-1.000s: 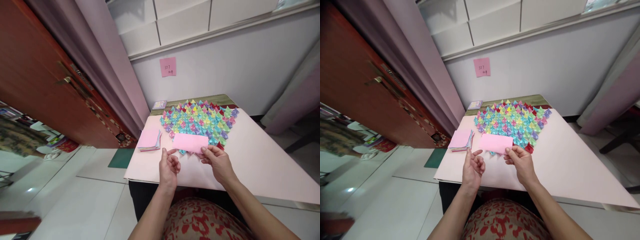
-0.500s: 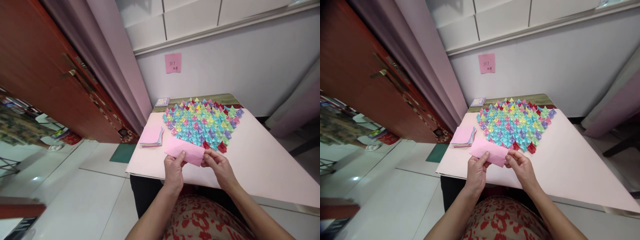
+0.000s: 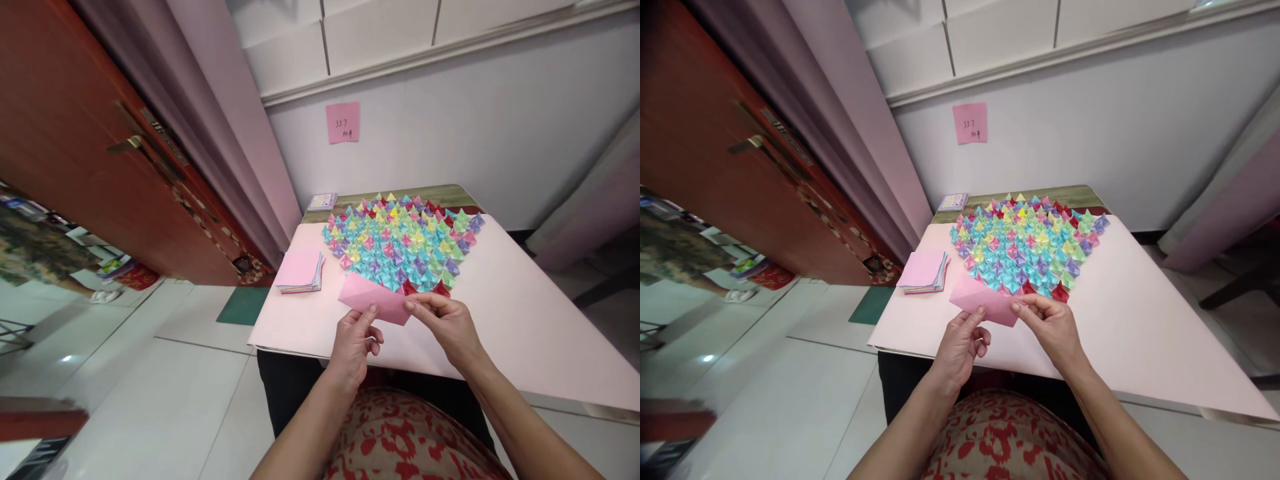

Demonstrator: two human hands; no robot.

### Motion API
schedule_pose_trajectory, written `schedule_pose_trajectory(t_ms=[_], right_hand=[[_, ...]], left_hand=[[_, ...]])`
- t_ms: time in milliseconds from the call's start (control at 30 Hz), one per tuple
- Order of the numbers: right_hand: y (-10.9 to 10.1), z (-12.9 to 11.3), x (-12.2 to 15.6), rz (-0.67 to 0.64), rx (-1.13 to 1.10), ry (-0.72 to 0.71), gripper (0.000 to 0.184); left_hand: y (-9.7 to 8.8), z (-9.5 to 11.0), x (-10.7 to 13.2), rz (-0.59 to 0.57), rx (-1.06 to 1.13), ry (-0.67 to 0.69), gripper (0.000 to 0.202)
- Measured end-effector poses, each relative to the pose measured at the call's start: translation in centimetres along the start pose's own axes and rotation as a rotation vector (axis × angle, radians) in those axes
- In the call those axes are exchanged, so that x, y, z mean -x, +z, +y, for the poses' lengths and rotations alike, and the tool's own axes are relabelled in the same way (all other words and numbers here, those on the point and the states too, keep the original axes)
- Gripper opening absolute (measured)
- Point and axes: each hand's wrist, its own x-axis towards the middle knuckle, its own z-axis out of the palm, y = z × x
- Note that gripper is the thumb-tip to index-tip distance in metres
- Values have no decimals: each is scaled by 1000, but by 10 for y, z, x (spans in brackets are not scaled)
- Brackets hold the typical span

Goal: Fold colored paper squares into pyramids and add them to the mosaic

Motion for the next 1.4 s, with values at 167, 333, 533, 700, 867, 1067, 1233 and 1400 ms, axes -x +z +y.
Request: schedule_pose_trajectory(t_ms=[167, 333, 533, 700, 867, 1067, 1233, 1400], right_hand=[[-1, -7, 2, -53, -145, 121, 34], [3, -8, 5, -95, -221, 197, 34], [9, -6, 8, -130, -269, 135, 35], [15, -9, 10, -197, -288, 243, 56], [20, -7, 11, -213, -320, 243, 39], [22, -6, 15, -221, -309, 208, 39], [27, -5, 18, -247, -264, 133, 35], [33, -5, 19, -229, -271, 113, 33]], left_hand=[[4, 1, 2, -24, 79, 47, 37], [4, -2, 4, -32, 13, 189, 36], [4, -4, 2, -1, -22, 356, 32], [2, -7, 1, -76, -133, 389, 32], [-1, -12, 1, -88, -217, 405, 33], [-10, -8, -8, 90, -292, 525, 29], [-8, 0, -4, 213, -656, 965, 14], [-4, 2, 8, 56, -809, 1092, 16]])
